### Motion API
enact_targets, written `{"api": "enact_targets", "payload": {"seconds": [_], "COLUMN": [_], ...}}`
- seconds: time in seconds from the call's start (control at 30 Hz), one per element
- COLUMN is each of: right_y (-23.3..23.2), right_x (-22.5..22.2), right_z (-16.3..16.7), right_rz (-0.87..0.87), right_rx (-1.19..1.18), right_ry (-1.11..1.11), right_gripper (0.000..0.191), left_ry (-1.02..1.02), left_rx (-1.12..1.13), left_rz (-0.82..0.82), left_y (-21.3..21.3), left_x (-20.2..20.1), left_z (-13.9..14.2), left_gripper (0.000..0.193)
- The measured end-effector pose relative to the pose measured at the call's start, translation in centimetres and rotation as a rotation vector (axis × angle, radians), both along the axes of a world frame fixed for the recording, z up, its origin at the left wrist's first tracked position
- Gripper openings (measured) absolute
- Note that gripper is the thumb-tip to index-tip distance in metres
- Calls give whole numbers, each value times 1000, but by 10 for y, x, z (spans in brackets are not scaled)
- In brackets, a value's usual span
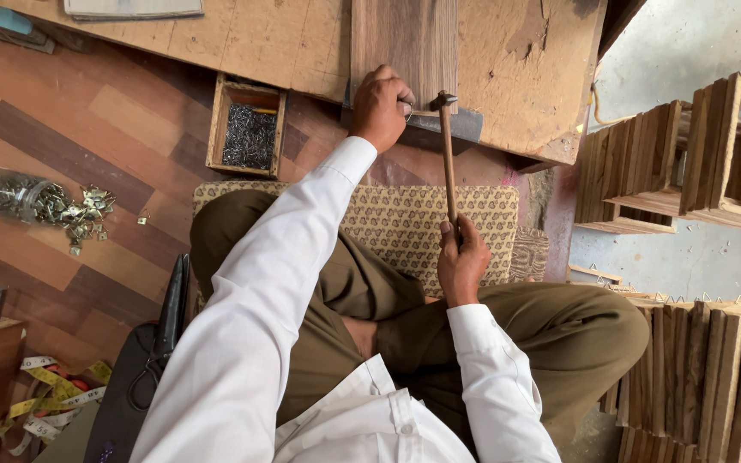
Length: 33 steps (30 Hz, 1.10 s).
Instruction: The person assembles wooden frames by placing rectangular wooden panels into frame structures and hammering nails to secure them. They handle multiple frames, positioning panels and driving nails with a hammer, then stacking completed frames.
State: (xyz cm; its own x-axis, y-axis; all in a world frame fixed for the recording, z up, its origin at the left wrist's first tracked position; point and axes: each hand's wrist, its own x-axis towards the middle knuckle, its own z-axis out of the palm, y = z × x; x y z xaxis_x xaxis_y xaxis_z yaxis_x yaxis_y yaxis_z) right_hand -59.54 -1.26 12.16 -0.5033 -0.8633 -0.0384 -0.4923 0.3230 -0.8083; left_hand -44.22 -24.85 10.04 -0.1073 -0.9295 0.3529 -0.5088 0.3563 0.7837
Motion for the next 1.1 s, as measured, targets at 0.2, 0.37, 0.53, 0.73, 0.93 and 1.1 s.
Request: {"api": "enact_targets", "payload": {"seconds": [0.2,0.37,0.53,0.73,0.93,1.1], "right_y": [5,5,5,2,5,2], "right_x": [7,11,13,10,8,8], "right_z": [18,24,23,20,23,34], "right_rz": [42,82,110,189,149,124], "right_rx": [-74,-128,-66,-418,-325,-83], "right_ry": [-22,50,99,267,158,109], "right_gripper": [33,29,28,28,27,28], "left_ry": [-22,-8,-42,-36,-41,-24], "left_rx": [-23,-19,4,1,-13,-5], "left_rz": [78,133,181,182,191,172], "left_y": [2,5,5,7,4,4], "left_x": [-6,-11,-11,-8,-9,-6], "left_z": [-4,-6,0,1,1,-1], "left_gripper": [14,16,12,14,14,16]}}
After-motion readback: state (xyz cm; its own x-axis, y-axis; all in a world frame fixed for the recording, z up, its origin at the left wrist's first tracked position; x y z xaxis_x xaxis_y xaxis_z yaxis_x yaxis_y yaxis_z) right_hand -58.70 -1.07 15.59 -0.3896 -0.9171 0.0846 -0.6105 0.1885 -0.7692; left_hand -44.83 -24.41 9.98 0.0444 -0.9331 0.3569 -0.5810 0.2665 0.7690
